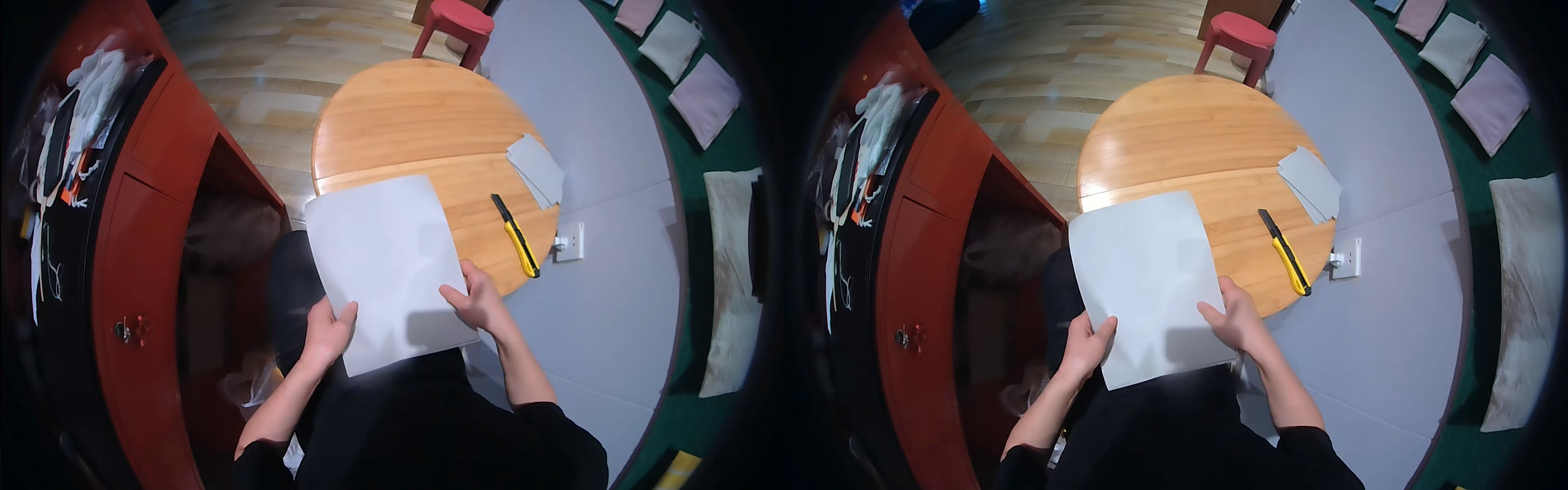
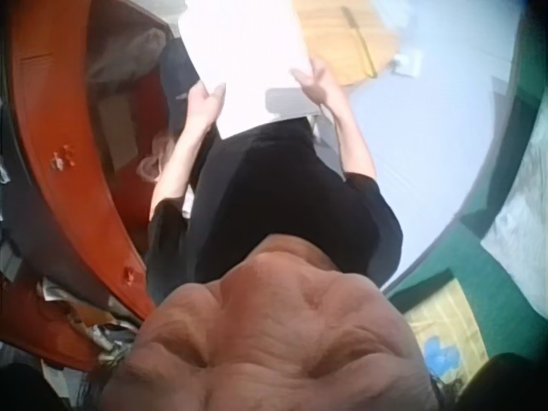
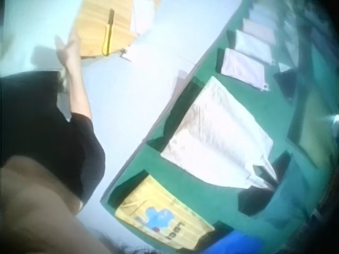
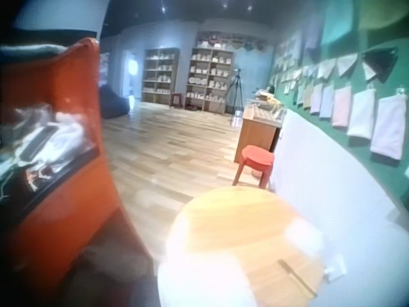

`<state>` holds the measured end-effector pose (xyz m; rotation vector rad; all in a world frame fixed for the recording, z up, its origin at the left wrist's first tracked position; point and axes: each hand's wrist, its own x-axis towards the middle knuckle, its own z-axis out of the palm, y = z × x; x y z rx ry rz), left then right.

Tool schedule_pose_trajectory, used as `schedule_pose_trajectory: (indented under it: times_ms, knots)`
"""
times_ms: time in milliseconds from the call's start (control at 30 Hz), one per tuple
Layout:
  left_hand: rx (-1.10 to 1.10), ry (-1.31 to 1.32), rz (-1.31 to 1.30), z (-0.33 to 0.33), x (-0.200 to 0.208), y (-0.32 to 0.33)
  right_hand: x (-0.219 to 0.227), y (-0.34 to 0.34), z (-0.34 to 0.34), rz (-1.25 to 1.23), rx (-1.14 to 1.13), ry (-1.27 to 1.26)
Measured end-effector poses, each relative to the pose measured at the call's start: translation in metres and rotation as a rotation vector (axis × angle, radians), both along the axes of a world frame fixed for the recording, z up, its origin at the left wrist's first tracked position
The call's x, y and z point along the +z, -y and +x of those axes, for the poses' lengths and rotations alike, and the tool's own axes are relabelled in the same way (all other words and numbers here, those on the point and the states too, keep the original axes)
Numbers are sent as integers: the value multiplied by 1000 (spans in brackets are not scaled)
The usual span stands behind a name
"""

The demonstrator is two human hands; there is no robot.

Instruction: The person cuts a sheet of gold-colored material using a utility knife on a round wooden table. They then fold a white sheet of paper and place it on the table. The person repeats the process of cutting the gold material and folding the white paper multiple times.

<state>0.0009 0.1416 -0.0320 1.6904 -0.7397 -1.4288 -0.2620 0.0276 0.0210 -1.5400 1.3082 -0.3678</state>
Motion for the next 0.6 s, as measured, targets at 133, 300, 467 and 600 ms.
schedule_pose_trajectory:
  times_ms: [133,300,467,600]
  knots:
    - [-67,254,-310,-9,36,13,7,-12,15,-206,-15,79]
    - [-153,306,-472,-21,76,45,42,-19,48,-486,15,46]
    - [-19,558,-1099,-8,100,81,67,12,33,-1049,-187,212]
    - [81,426,-1161,-19,78,100,36,11,32,-925,-335,485]
